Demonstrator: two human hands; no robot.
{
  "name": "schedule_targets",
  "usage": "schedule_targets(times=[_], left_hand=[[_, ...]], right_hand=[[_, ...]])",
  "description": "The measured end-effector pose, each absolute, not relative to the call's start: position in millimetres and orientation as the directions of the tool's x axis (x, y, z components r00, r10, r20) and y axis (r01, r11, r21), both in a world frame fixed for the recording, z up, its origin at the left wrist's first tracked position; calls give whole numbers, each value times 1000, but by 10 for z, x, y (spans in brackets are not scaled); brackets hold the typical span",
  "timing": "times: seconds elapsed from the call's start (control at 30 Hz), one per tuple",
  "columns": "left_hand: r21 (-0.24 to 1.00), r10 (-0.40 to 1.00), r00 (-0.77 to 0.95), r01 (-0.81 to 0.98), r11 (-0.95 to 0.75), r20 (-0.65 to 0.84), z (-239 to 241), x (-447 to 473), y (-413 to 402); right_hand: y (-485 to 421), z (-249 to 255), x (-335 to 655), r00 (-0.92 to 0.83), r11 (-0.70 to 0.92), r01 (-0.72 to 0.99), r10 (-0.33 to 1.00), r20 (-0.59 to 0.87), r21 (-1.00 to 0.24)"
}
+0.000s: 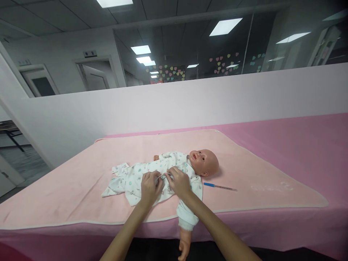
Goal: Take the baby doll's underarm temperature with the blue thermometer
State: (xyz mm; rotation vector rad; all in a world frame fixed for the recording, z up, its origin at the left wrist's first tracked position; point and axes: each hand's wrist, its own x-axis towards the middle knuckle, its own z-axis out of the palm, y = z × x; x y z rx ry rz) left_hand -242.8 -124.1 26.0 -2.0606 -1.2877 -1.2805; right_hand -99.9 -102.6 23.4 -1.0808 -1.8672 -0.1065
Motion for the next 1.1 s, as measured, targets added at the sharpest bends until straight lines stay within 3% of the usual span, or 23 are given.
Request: schedule_targets(times=[0.23,0.43,0.7,0.9,1.1], left_hand=[[109,500,202,845,-524,842,284,-2426,-1274],[270,434,-66,863,-427,899,320,-2515,-1289],[12,465,226,891,-454,856,327,-2491,-1291],[-8,466,250,888,-460,849,318,-2463,-1261],[48,501,222,881,-471,837,329,-2444,-1266]], right_hand=[[-1036,248,-999,-150,607,705,633,759,-367],[-1035,245,-999,-124,597,701,641,757,-390],[-1045,254,-993,-125,600,702,635,763,-384],[-1045,261,-987,-130,595,710,637,760,-377],[-1044,264,-986,-132,591,712,642,756,-378]])
